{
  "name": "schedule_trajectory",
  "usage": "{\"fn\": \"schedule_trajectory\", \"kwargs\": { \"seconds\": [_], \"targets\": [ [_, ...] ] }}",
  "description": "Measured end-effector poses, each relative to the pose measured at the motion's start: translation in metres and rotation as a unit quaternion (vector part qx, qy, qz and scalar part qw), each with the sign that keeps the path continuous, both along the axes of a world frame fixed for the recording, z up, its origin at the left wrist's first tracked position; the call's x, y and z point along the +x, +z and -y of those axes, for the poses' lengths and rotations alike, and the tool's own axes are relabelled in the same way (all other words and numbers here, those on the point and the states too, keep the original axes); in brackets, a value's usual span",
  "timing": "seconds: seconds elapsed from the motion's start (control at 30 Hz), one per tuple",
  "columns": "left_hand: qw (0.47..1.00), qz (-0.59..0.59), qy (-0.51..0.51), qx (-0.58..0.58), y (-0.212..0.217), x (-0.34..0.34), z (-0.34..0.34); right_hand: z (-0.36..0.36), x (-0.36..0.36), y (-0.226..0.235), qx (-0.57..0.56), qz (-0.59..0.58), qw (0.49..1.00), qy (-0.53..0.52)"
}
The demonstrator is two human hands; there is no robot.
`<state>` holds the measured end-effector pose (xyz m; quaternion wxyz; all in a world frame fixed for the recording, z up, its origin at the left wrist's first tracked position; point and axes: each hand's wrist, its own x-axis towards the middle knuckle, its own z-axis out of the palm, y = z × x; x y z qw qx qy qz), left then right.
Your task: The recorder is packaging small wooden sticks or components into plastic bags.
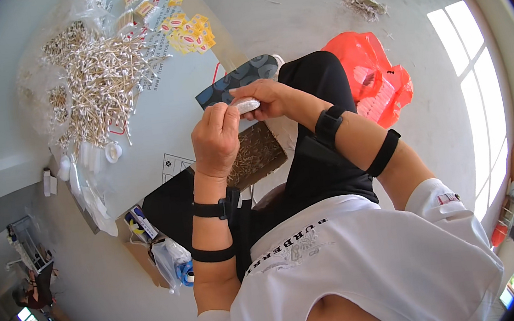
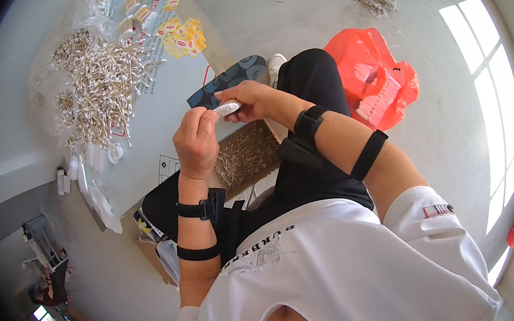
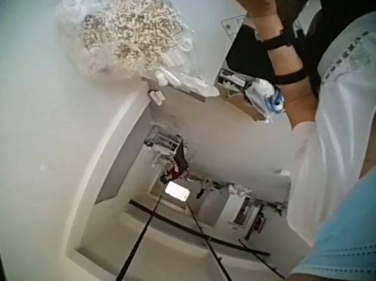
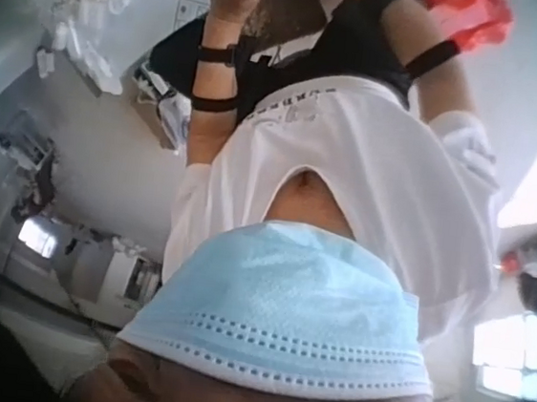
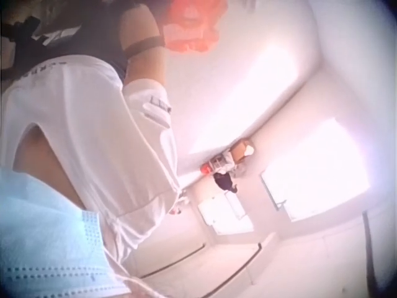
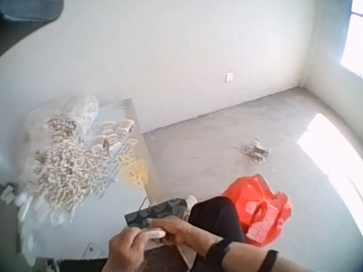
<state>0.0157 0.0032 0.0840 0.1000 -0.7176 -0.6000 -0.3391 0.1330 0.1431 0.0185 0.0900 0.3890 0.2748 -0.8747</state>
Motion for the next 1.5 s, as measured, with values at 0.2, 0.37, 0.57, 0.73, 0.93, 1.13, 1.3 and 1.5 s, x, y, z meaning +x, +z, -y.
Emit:
{"fn": "schedule_trajectory", "kwargs": {
  "seconds": [0.2,0.37,0.57,0.73,0.93,1.13,1.3,1.5],
  "targets": [
    [0.996,0.002,0.064,-0.056,-0.008,-0.019,0.013,0.020,0.016,0.030,0.564,-0.137,0.811,-0.066],
    [0.996,0.023,0.070,-0.049,-0.014,-0.018,0.010,0.035,0.012,0.036,0.751,-0.184,0.634,-0.020],
    [0.990,0.127,0.059,-0.013,-0.021,-0.018,0.013,0.037,0.005,0.036,0.808,-0.204,0.550,-0.045],
    [0.989,0.131,0.064,-0.020,-0.023,-0.015,0.016,0.038,0.003,0.046,0.825,-0.199,0.528,-0.011],
    [0.970,0.174,0.088,-0.145,-0.016,-0.014,0.011,0.028,0.001,0.048,0.825,-0.170,0.534,0.074],
    [0.985,0.092,0.086,-0.115,-0.010,-0.009,0.017,0.043,0.007,0.051,0.869,-0.130,0.475,0.056],
    [0.975,0.147,0.105,-0.131,-0.025,-0.016,0.006,0.036,-0.002,0.039,0.846,-0.088,0.516,0.097],
    [0.935,0.291,0.083,-0.184,-0.020,-0.038,0.002,0.026,-0.015,0.045,0.826,-0.065,0.544,0.129]
  ]
}}
